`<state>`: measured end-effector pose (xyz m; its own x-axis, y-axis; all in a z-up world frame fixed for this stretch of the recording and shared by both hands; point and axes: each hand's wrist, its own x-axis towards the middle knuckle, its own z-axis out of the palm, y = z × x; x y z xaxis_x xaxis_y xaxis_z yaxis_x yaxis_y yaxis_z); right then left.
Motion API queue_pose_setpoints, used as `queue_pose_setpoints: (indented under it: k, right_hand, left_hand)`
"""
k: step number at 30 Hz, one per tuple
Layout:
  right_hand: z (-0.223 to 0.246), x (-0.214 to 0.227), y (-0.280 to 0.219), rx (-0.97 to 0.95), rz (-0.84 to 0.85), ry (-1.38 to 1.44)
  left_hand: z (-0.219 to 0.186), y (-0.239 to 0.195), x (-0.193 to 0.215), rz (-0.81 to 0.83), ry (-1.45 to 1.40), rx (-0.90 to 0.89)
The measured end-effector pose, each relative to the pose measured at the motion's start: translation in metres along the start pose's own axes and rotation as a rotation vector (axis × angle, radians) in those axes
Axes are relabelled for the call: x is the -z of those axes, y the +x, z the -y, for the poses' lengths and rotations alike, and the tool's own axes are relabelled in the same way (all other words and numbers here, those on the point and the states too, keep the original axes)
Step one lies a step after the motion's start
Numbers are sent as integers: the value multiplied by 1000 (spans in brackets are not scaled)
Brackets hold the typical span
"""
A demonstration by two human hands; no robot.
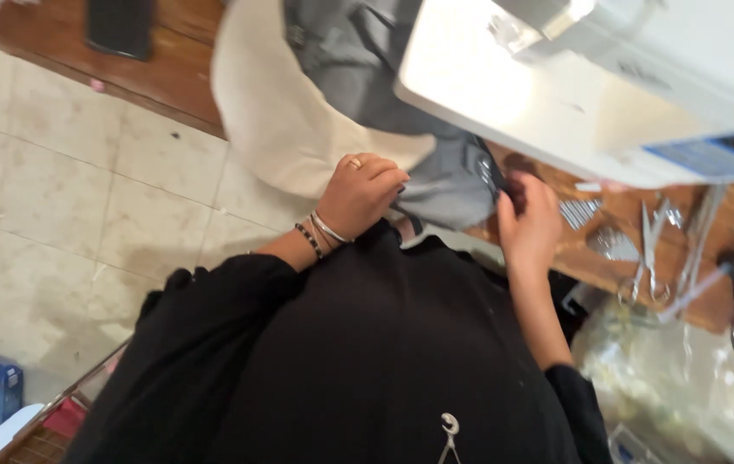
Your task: The person cuts a strip of silver sequined fabric using scissors and then applies hot glue to the edges of the fabric using a glue gun. The person handles the fabric and tools on a wooden workbench.
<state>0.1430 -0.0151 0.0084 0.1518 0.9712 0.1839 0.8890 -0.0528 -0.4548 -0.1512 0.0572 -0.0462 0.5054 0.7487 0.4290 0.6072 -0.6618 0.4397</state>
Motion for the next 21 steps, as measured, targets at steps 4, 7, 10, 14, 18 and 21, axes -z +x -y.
queue_pose_setpoints:
  k: [4,7,10,14,18,21]
  right_hand:
    - [39,-3,11,123,-44,-13]
    - [57,-13,17,100,39,-75]
    - [61,-21,24,-57,154,4]
    - [67,-24,22,-147,123,46]
    - [73,-25,22,-189,113,31]
    - [87,-20,24,-182,117,19]
  left_hand:
    - [70,19,60,-35,255,-59]
    - [127,22,101,-87,293,294]
    - [168,33,117,-116,166,614]
    - [190,38,117,-74,40,829]
    - [169,34,151,-494,-388,671]
    - [161,-1,169,-627,-506,622]
